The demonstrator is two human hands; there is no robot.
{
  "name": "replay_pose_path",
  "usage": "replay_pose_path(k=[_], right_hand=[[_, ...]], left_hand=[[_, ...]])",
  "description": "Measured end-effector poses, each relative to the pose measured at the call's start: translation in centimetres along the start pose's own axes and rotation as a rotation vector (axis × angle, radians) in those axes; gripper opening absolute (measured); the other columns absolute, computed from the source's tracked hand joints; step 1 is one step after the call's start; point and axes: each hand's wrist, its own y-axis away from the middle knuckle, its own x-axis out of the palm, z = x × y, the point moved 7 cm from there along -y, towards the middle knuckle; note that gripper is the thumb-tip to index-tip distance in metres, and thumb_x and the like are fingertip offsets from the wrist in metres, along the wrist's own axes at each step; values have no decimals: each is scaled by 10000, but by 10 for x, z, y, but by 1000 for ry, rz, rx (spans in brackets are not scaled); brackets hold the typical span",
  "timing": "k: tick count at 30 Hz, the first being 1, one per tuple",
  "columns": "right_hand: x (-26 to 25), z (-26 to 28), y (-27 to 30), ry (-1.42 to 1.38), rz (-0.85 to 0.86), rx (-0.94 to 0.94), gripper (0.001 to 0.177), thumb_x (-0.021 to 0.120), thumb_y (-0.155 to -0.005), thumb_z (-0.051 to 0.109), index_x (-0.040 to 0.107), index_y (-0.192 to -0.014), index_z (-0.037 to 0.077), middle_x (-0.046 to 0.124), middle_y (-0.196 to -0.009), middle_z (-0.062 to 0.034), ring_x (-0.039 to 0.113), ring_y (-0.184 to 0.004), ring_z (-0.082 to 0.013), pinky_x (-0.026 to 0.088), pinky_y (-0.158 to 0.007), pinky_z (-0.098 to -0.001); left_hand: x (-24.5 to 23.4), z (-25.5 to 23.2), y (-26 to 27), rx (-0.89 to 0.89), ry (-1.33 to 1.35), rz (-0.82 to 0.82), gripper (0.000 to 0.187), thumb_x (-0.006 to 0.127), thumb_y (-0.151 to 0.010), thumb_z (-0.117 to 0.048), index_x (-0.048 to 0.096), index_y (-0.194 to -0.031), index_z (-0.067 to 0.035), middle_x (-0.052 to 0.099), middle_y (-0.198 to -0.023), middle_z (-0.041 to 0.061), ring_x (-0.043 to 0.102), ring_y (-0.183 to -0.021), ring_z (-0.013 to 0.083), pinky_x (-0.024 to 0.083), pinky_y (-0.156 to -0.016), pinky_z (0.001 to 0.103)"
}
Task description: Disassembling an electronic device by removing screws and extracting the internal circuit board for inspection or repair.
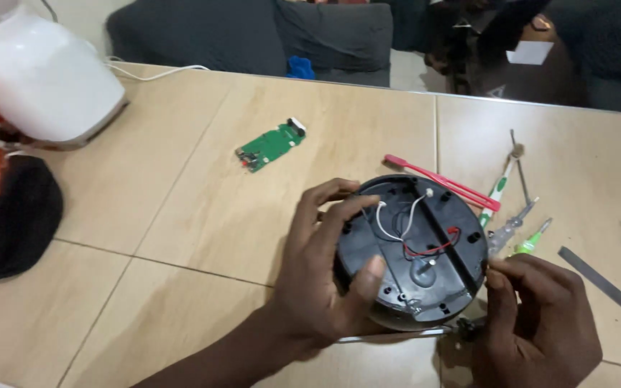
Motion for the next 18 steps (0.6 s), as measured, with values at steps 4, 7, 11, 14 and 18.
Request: replay_pose_path(k=[4, 7, 11, 14, 18], right_hand=[[5, -43, 0, 52, 171, 220, 117, 694, -1071, 40, 746, -1161, -14, 688, -1151, -181, 678, -1024, -223, 507, -923, -304], [-1, -12, -2, 88, 108, 100, 127, 697, -1158, 29, 774, -1206, -59, 711, -1173, -221, 677, -1002, -271, 488, -884, -330], [-3, -15, -12, 165, 188, 10, 154, 687, -1088, -41, 777, -1211, -66, 729, -1169, -243, 667, -1111, -347, 497, -1012, -415], [12, -35, -25, 190, 493, 133, 247, 596, -951, 155, 790, -953, 2, 746, -856, -154, 696, -588, -261, 494, -545, -373], [9, -42, -15, 55, 399, 61, 197, 572, -963, 79, 746, -967, -15, 684, -788, -133, 579, -529, -156, 410, -535, -265]], left_hand=[[-1, 2, -1, -30, -82, 16, 506, 467, -926, -417, 620, -1264, -74, 518, -1353, 188, 608, -1265, 317, 504, -948, 416], [-3, 0, -1, 14, -95, 43, 480, 490, -950, -366, 608, -1300, -59, 503, -1349, 217, 592, -1266, 362, 538, -1007, 464], [0, 4, -1, 4, -97, 50, 496, 471, -941, -377, 603, -1290, -50, 494, -1364, 214, 592, -1290, 349, 533, -987, 445], [2, 2, -5, -8, -73, 46, 515, 520, -908, -311, 550, -1317, 1, 497, -1343, 251, 587, -1287, 376, 496, -1123, 481], [5, 12, 1, -83, -25, 7, 698, 503, -905, -415, 404, -1429, 35, 431, -1449, 291, 466, -1412, 404, 388, -1207, 506]])
